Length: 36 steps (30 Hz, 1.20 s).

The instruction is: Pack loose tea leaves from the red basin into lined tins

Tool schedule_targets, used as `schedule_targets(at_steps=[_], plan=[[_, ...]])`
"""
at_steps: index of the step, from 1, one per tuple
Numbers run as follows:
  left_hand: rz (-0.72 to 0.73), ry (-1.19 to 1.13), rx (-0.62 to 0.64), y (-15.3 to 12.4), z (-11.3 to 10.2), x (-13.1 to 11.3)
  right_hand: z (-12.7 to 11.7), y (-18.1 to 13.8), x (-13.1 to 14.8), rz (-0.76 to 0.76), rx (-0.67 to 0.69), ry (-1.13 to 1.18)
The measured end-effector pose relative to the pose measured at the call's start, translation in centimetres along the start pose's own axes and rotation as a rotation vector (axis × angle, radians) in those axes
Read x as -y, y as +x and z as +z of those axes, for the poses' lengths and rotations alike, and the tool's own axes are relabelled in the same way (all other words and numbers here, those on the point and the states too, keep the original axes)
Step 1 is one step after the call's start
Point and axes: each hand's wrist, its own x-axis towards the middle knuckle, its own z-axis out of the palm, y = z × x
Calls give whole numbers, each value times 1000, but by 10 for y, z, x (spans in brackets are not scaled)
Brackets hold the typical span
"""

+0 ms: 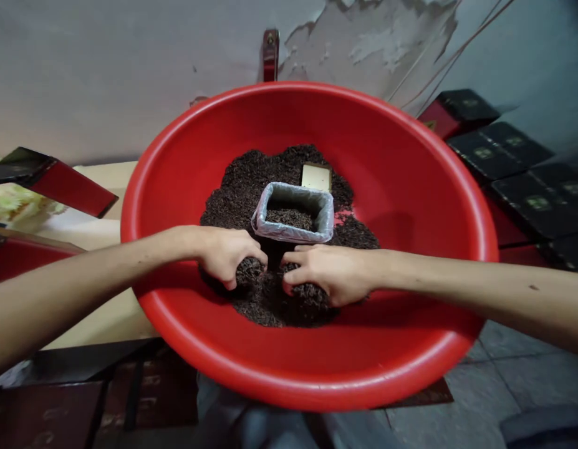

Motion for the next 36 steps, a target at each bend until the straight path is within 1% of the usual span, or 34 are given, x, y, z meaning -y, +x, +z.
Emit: schedule_targets(at_steps=[3,6,8,10,12,13,16,19,23,26,29,33,36], plan=[[-22,-84,-210,-24,-19,-6,-18,-18,5,-2,-247,175],[-39,-172,-444,-29,-35,-14,-33,-29,3,-1,-537,323],[-34,-239,-609,-19,-43,-16,-39,-28,-3,38,-745,405],[-23,-323,-771,-4,-49,-14,-42,-21,-13,104,-941,481],[-17,-422,-911,12,-52,-9,-40,-11,-25,175,-1087,550],[-17,-473,-962,18,-53,-6,-38,-6,-31,209,-1130,588],[-32,-591,-1039,27,-54,1,-31,5,-44,275,-1171,712],[-45,-640,-1048,28,-53,3,-28,6,-46,310,-1194,789],[-36,-608,-1041,31,-51,6,-31,2,-46,340,-1220,841],[-53,-530,-1035,35,-50,7,-33,1,-47,335,-1211,835],[-65,-417,-1016,37,-51,5,-37,2,-48,303,-1170,797],[-17,-239,-1030,33,-56,-1,-46,-2,-43,252,-1102,691],[-13,-89,-1021,24,-61,-2,-57,-11,-35,253,-1059,561]])
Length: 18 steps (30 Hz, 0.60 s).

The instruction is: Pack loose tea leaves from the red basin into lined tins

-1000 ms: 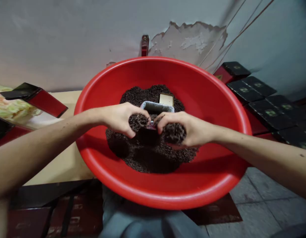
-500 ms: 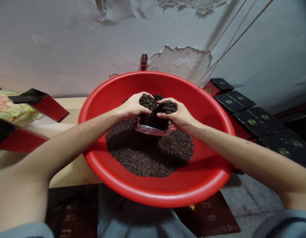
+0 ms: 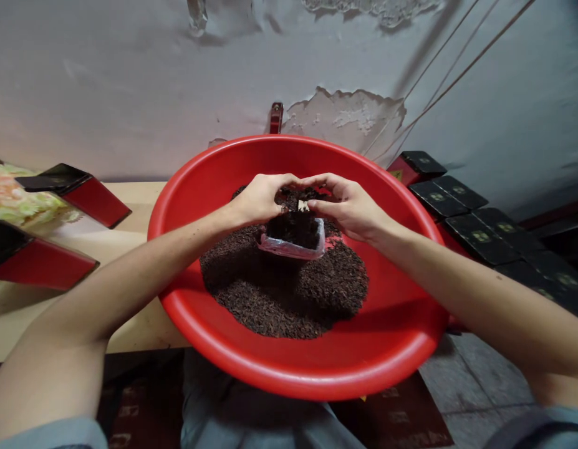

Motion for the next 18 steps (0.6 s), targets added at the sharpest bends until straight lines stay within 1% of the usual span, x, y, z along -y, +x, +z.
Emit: schedule_targets(at_steps=[2,4,6,8,10,14,15,18], plan=[[55,123,78,-5,-6,1,-8,-4,6,-76,100,-174],[144,231,227,-15,-8,3,-16,-12,5,-200,277,-395],[231,308,377,-26,-7,5,-20,-22,-1,-316,435,-614],[276,372,477,-36,-3,6,-22,-32,-10,-388,529,-778],[295,429,521,-42,0,4,-22,-36,-17,-438,567,-865],[332,486,501,-39,2,2,-16,-29,-20,-513,538,-919],[332,495,503,-36,3,2,-14,-26,-19,-525,554,-931],[316,503,552,-24,11,5,-7,-17,-19,-521,661,-953]])
